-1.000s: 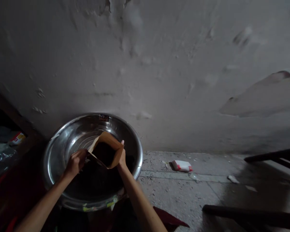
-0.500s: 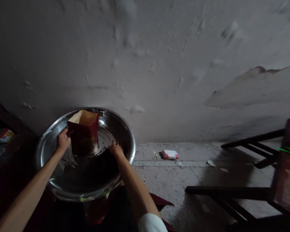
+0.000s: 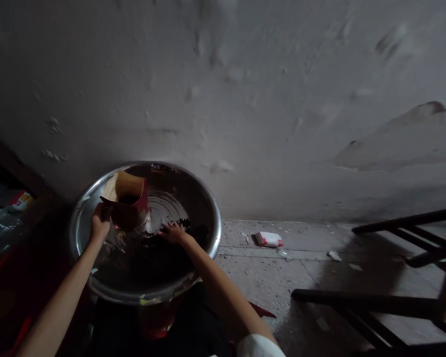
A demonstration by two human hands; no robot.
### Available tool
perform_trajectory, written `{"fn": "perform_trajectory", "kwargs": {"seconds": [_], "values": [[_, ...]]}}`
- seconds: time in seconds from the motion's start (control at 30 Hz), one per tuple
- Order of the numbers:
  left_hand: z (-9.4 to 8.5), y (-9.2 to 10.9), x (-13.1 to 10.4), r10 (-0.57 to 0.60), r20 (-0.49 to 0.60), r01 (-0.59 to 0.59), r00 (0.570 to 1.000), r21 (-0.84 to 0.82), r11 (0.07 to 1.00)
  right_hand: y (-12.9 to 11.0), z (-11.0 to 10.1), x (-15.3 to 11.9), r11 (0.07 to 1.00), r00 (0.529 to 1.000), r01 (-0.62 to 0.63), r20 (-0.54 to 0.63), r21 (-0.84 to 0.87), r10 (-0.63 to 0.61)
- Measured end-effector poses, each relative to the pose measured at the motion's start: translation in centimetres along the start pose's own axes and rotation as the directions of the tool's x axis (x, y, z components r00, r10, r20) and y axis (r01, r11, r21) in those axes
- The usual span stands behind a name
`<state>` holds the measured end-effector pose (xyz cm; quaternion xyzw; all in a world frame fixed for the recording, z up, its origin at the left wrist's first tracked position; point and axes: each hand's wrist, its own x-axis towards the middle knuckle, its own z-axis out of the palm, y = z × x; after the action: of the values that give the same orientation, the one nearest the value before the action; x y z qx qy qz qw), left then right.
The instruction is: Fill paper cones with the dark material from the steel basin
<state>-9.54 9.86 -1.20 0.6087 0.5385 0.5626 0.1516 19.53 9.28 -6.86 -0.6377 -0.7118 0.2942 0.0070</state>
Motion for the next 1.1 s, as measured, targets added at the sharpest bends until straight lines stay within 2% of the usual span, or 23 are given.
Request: {"fn": "perform_trajectory", "kwargs": {"seconds": [0.07, 0.1, 0.17, 0.2, 0.23, 0.27, 0.3, 0.43, 0.5, 0.57, 0.63, 0.7, 0.77, 0.83, 0.93, 1.0, 1.1], "values": [[0.1, -0.1, -0.2, 0.012, 0.031, -0.012, 0.999, -0.008, 1.000, -0.9, -1.4, 0.3, 0.980, 0.984, 0.076, -0.173, 0.185, -0.044], [0.2, -0.1, -0.4, 0.021, 0.050, -0.021, 0.999, -0.011, 1.000, -1.6, -2.3, 0.5, 0.928, 0.957, 0.141, -0.289, 0.345, -0.038], [0.4, -0.2, -0.7, 0.041, 0.084, -0.040, 0.996, -0.014, 0.999, -3.2, -4.3, 0.8, 0.689, 0.877, 0.340, -0.481, 0.640, 0.014], [0.5, -0.2, -0.9, 0.050, 0.098, -0.049, 0.994, -0.011, 0.999, -4.0, -5.3, 0.8, 0.553, 0.844, 0.436, -0.535, 0.710, 0.022], [0.5, -0.2, -1.0, 0.055, 0.112, -0.055, 0.992, -0.005, 0.998, -4.9, -6.2, 0.7, 0.460, 0.822, 0.506, -0.570, 0.730, 0.001], [0.6, -0.3, -1.1, 0.057, 0.124, -0.058, 0.991, 0.002, 0.998, -5.7, -7.1, 0.4, 0.409, 0.808, 0.548, -0.588, 0.729, -0.033], [0.7, -0.3, -1.3, 0.056, 0.134, -0.057, 0.989, 0.008, 0.998, -6.3, -7.9, 0.0, 0.399, 0.805, 0.564, -0.589, 0.723, -0.072], [1.3, 0.4, -1.3, 0.014, 0.113, -0.012, 0.993, -0.016, 1.000, -6.9, -10.3, -1.5, 0.515, 0.877, 0.471, -0.445, 0.717, -0.183], [1.8, 1.2, -0.8, -0.009, 0.087, 0.011, 0.996, -0.031, 0.999, -6.5, -11.3, -1.7, 0.541, 0.922, 0.376, -0.360, 0.752, -0.141], [2.6, 2.0, 0.0, -0.013, 0.085, 0.016, 0.996, -0.031, 0.999, -6.4, -12.3, -1.6, 0.607, 0.939, 0.296, -0.340, 0.737, -0.046], [3.6, 2.7, 1.4, -0.007, 0.077, 0.010, 0.997, -0.031, 0.999, -6.7, -13.2, -1.6, 0.736, 0.897, 0.291, -0.442, 0.611, 0.013], [4.4, 3.5, 2.9, 0.002, 0.031, -0.001, 1.000, -0.032, 0.999, -7.5, -13.9, -1.9, 0.828, 0.806, 0.347, -0.591, 0.441, -0.023], [5.1, 4.4, 4.3, 0.029, -0.034, -0.030, 0.999, -0.041, 0.999, -8.3, -14.0, -2.7, 0.844, 0.729, 0.415, -0.679, 0.340, -0.085], [5.6, 5.3, 5.0, 0.091, -0.084, -0.096, 0.992, -0.062, 0.993, -8.8, -13.6, -3.4, 0.824, 0.674, 0.481, -0.728, 0.299, -0.129], [6.0, 5.9, 4.7, 0.206, -0.137, -0.216, 0.969, -0.063, 0.974, -8.3, -12.4, -3.9, 0.786, 0.594, 0.556, -0.791, 0.270, -0.148], [6.1, 5.5, 3.7, 0.223, -0.130, -0.227, 0.966, -0.020, 0.974, -7.2, -11.4, -3.6, 0.772, 0.581, 0.572, -0.801, 0.276, -0.144], [6.3, 3.8, 1.9, 0.147, -0.062, -0.143, 0.987, 0.069, 0.987, -5.7, -10.1, -2.8, 0.753, 0.604, 0.580, -0.784, 0.310, -0.143]]}}
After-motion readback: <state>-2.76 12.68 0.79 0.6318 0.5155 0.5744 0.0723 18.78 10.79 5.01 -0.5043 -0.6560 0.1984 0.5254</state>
